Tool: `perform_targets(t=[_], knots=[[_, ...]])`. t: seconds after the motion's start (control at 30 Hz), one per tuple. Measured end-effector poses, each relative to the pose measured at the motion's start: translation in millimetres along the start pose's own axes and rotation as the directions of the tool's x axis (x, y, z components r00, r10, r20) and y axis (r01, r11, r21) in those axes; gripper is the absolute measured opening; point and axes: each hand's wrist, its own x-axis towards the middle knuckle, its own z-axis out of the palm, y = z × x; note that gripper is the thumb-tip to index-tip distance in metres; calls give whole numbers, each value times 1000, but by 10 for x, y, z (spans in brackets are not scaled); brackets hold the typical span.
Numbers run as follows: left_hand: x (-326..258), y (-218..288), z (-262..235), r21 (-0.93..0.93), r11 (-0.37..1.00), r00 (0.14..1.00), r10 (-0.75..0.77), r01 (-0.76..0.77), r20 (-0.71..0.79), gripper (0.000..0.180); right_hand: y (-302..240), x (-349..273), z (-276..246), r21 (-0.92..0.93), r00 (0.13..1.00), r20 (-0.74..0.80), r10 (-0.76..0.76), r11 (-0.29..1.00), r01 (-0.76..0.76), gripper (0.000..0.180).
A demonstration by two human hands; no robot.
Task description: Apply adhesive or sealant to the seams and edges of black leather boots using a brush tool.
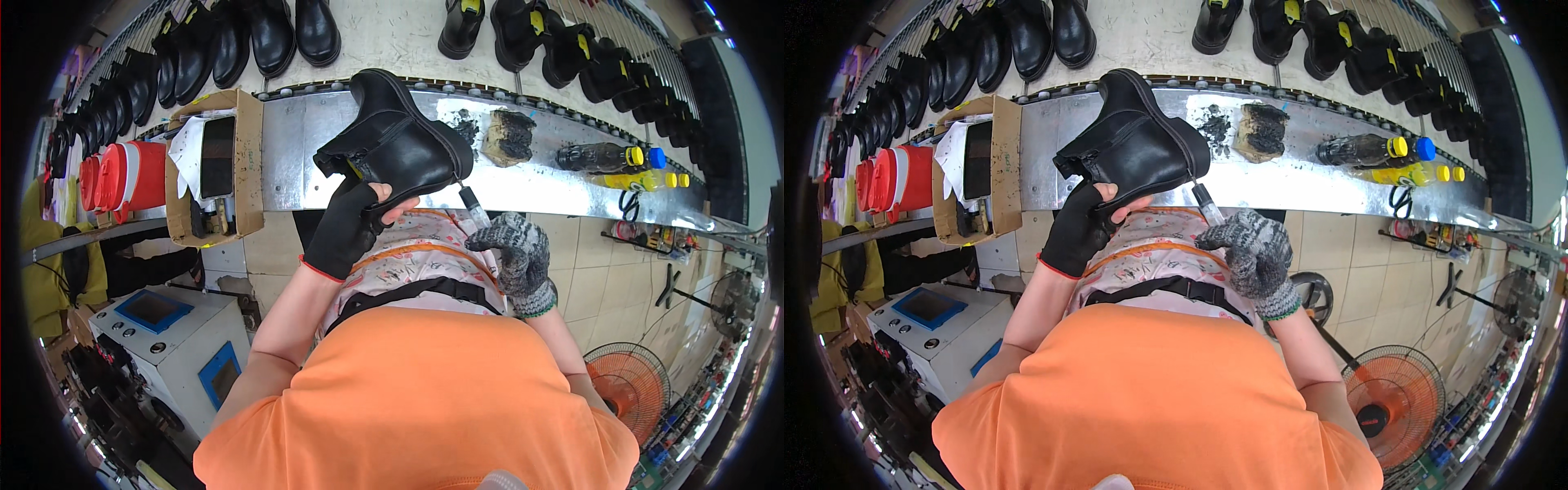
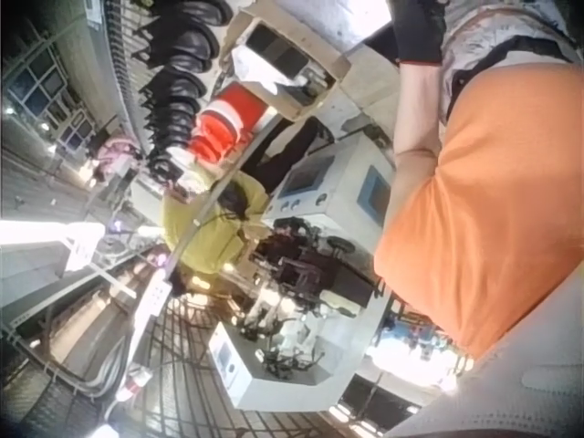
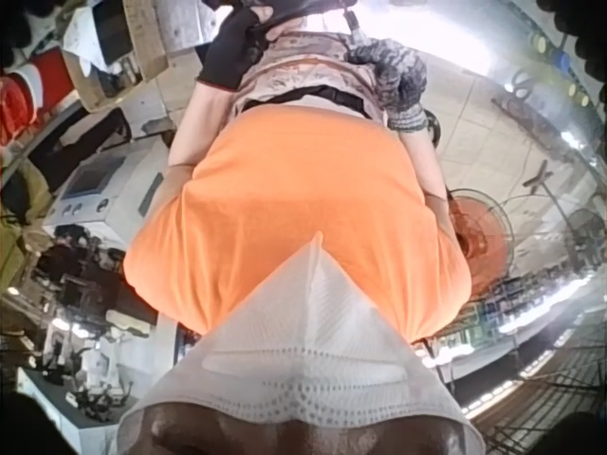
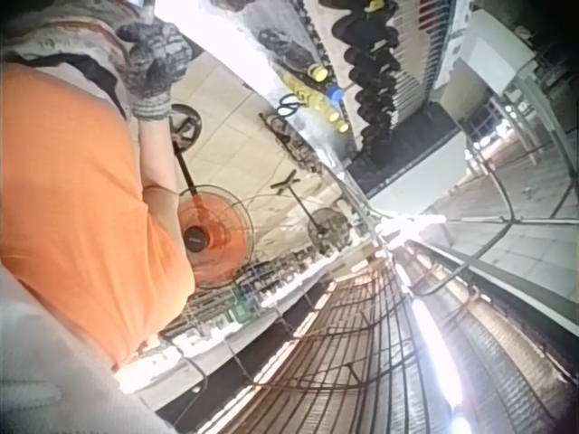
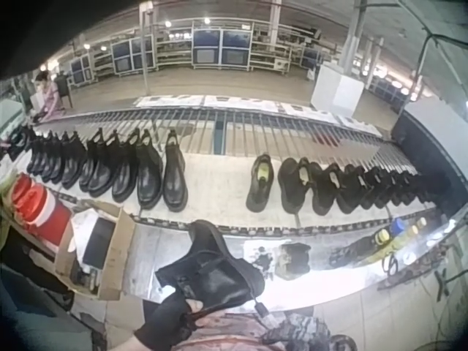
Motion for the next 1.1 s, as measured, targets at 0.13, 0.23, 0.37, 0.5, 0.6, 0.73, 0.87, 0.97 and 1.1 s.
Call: perform_targets(t=[0.13, 0.23, 0.37, 0.5, 0.6, 0.73, 0.87, 0.97, 1.1], knots=[[21, 21, -1, -25, 999, 999, -24, 23, -44, 33, 2, -6, 3, 74, 998, -49, -47, 996, 50, 15], [4, 93, -18, 26, 999, 998, 30, -32, 62, 35, 35, -27, -11, 508, 964, -136, 227, 851, -129, 23], [45, 236, -50, 95, 994, 998, 55, -59, 44, 43, 302, -26, -54, 950, 740, 4, 673, 227, -212, 39], [508, 538, -87, 244, 968, 981, 15, -64, 194, 42, 734, 49, 372, 837, 614, -5, 789, 339, -429, 63], [1140, 813, -29, 293, 949, 984, 73, -119, 163, 21, 853, -120, 692, 723, 608, -30, 794, 437, -535, 54], [2007, 1269, 168, 441, 862, 964, 176, -249, 200, 25, 930, -216, 845, 699, 576, -170, 800, 510, -502, 53], [2604, 1291, 430, 851, 398, 827, 557, -342, 72, 41, 1037, -107, 967, 806, 543, -187, 819, 444, -391, 50], [2788, 1210, 518, 971, -105, 648, 729, -214, 222, 67, 1143, -118, 1069, 663, 544, -124, 830, 478, -577, 26], [2985, 1051, 437, 950, -99, 580, 772, -296, 261, 72, 1370, -211, 1158, 213, 684, -296, 667, 744, -633, 28]])
